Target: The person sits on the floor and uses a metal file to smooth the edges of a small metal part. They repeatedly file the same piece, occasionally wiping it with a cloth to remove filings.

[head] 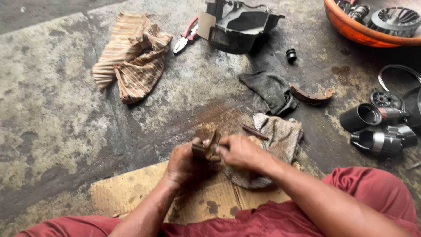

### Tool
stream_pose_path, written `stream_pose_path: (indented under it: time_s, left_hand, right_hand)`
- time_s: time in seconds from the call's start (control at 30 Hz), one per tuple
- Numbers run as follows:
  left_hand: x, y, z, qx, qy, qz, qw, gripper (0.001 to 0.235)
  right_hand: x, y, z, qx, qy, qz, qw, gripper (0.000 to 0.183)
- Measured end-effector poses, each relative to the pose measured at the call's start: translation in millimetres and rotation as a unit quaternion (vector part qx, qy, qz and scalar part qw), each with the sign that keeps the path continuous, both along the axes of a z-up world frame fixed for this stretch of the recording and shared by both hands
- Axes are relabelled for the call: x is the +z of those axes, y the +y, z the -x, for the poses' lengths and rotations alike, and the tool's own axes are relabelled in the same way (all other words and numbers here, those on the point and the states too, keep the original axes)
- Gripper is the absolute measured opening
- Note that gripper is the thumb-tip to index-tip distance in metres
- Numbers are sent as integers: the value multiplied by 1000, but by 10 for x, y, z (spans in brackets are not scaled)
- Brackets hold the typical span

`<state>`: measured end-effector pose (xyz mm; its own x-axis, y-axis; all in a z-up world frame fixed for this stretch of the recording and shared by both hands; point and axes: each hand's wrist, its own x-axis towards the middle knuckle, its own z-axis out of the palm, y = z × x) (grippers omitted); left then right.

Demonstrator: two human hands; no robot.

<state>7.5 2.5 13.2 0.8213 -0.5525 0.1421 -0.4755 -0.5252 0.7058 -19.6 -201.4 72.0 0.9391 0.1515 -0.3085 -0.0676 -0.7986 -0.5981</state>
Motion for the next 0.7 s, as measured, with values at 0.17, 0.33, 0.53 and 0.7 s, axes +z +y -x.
stream_pose_path:
  time_s: [0.17, 0.33, 0.53, 0.7]
  left_hand:
    - [80, 12, -25, 17, -7, 29, 999, 40]
    - [59, -12, 71, 15, 2, 26, 1000, 47]
    - [2, 3, 64, 2, 5, 25, 1000, 39]
    - [-9, 7, -50, 8, -7, -5, 1000, 34]
  right_hand:
    - [-27, 24, -41, 0, 45, 61, 997, 24]
    - [68, -6, 92, -53, 42, 24, 997, 28]
    - [-72, -19, 132, -35, 47, 29, 998, 32]
    - [-316, -87, -28, 4, 6, 17, 1000, 33]
